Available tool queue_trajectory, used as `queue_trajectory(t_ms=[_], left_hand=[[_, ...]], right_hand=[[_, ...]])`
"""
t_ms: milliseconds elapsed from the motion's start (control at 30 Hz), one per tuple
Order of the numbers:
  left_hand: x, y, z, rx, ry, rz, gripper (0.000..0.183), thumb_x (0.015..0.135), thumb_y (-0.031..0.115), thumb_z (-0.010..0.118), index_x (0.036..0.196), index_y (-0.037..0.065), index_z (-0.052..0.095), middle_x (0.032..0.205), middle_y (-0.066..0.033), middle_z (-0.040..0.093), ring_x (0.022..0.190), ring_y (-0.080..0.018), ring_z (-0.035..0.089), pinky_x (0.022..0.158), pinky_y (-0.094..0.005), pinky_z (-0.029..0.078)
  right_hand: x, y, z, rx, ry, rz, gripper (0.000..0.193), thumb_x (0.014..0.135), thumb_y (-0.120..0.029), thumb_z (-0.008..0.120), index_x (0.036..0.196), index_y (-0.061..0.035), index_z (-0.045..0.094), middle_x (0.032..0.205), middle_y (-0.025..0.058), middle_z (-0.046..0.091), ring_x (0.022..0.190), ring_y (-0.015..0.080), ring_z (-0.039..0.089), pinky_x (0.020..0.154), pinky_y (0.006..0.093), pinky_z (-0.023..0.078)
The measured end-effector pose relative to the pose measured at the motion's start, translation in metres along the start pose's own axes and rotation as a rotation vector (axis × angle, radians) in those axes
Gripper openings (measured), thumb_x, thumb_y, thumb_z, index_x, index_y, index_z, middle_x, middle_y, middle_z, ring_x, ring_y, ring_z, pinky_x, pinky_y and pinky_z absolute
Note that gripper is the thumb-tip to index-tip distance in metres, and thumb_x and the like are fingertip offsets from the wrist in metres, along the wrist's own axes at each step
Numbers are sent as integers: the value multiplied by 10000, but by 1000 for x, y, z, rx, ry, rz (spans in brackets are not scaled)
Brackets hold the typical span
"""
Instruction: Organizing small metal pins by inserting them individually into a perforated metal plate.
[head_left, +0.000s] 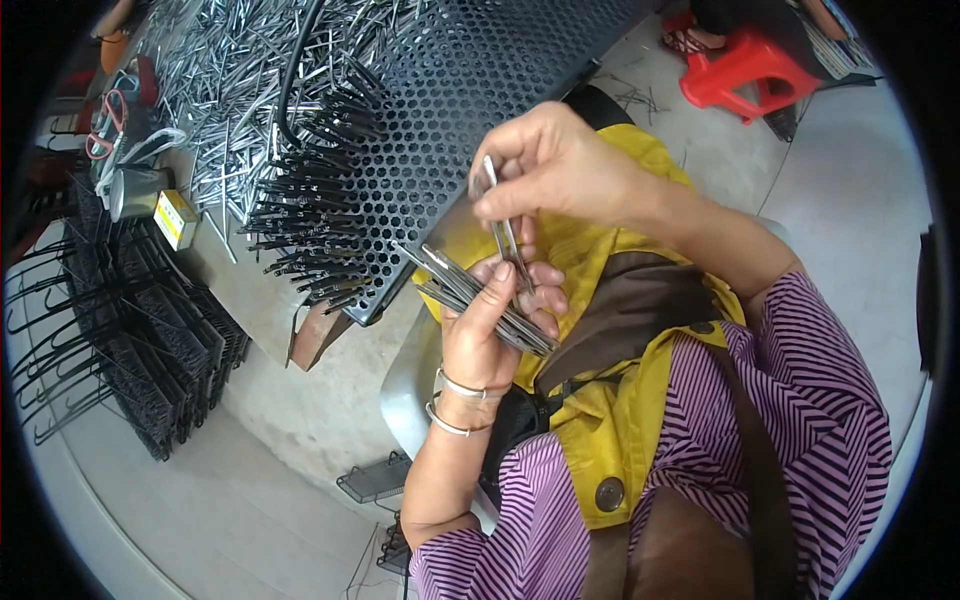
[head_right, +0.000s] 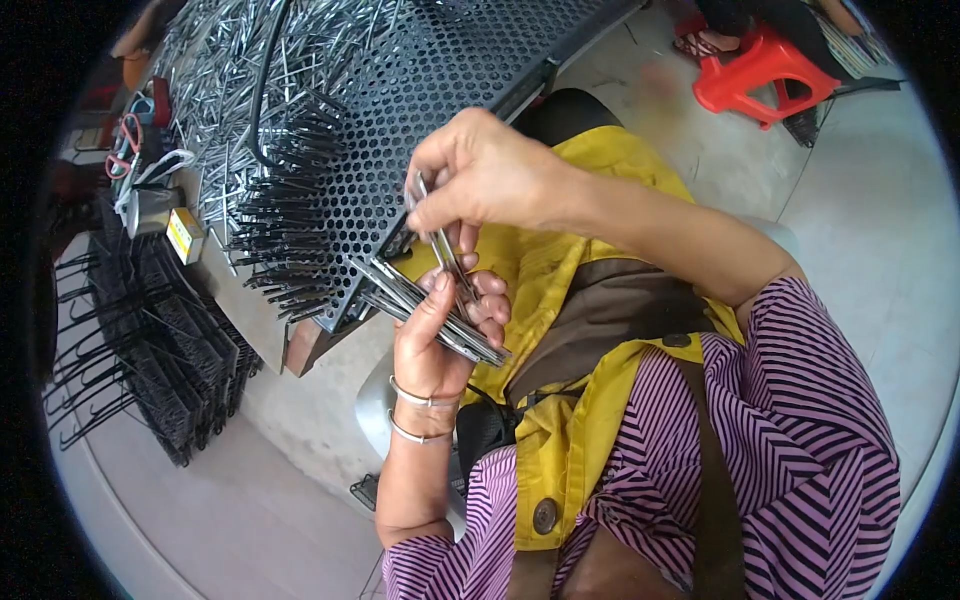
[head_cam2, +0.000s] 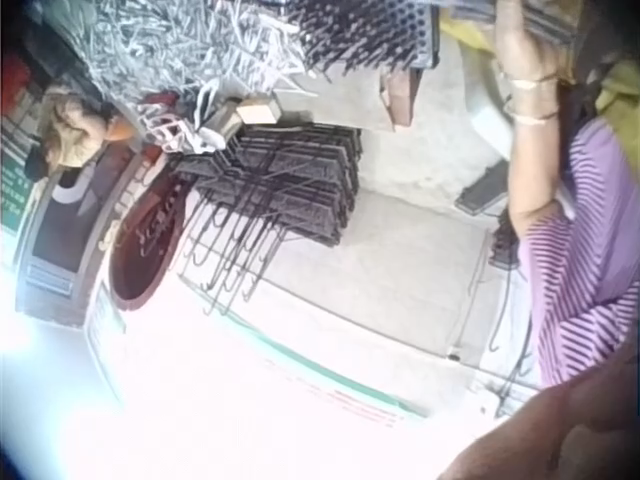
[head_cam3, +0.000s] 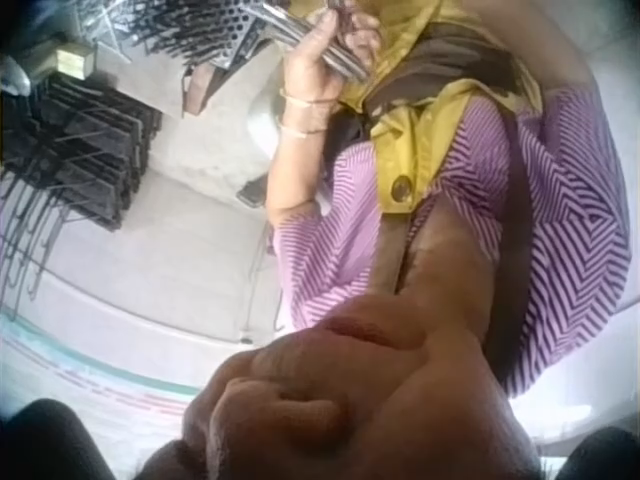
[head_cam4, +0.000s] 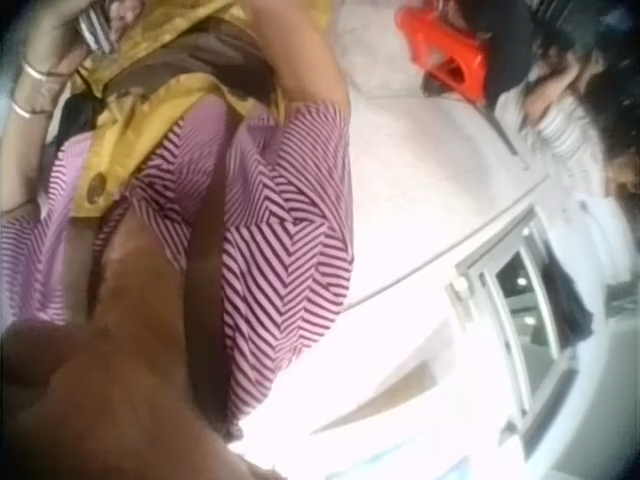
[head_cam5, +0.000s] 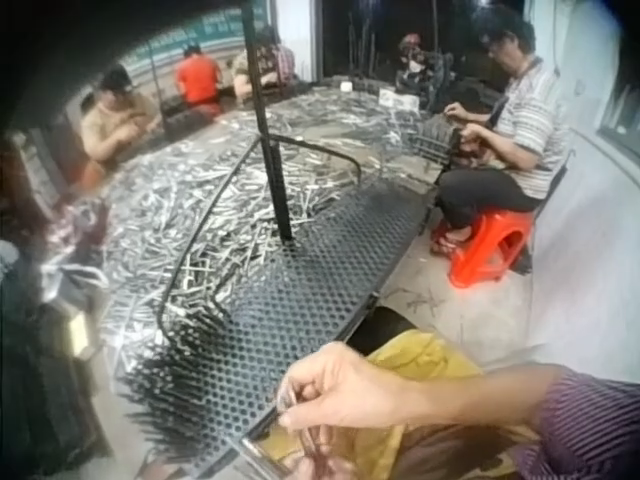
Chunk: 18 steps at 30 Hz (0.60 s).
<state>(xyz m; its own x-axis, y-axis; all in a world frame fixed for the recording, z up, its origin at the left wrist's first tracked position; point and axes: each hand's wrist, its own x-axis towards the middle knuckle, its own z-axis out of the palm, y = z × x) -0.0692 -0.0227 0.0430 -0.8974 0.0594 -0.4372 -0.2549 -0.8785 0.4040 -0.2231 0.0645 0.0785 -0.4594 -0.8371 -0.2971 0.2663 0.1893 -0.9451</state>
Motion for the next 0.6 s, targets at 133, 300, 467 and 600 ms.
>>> queue_trajectory(t_ms=[133, 300, 467, 600], left_hand=[[2, -1, -2, -24, 44, 22, 298, 862, 191, 479, 1044, -45, 470, 870, -187, 580, 691, -249, 591, 510, -290, 498], [2, -1, -3, -33, 35, 29, 297, 857, 189, 492, 1044, -41, 470, 860, -184, 584, 684, -246, 591, 507, -291, 493], [2, 0, -1, -31, 57, 40, 297, 855, 187, 497, 1044, -41, 468, 854, -186, 583, 673, -243, 589, 509, -288, 488], [1, 0, -1, -22, 63, 33, 298, 856, 186, 497, 1042, -45, 466, 854, -187, 583, 671, -242, 590, 509, -287, 487]], right_hand=[[11, -9, -12, 77, 283, -240, 103, 719, -17, 631, 803, 27, 590, 692, 104, 620, 573, 129, 602, 480, 205, 485], [36, -25, 3, 139, 418, -472, 55, 767, -27, 596, 738, 16, 579, 637, 42, 596, 507, 62, 528, 438, 190, 409], [71, -7, 13, -45, 468, -812, 61, 703, -19, 651, 746, 7, 616, 609, 5, 586, 518, 22, 513, 458, 154, 412], [78, -12, 13, -193, 422, -802, 57, 703, -51, 651, 737, -18, 619, 599, -5, 579, 536, 17, 514, 474, 164, 409]])
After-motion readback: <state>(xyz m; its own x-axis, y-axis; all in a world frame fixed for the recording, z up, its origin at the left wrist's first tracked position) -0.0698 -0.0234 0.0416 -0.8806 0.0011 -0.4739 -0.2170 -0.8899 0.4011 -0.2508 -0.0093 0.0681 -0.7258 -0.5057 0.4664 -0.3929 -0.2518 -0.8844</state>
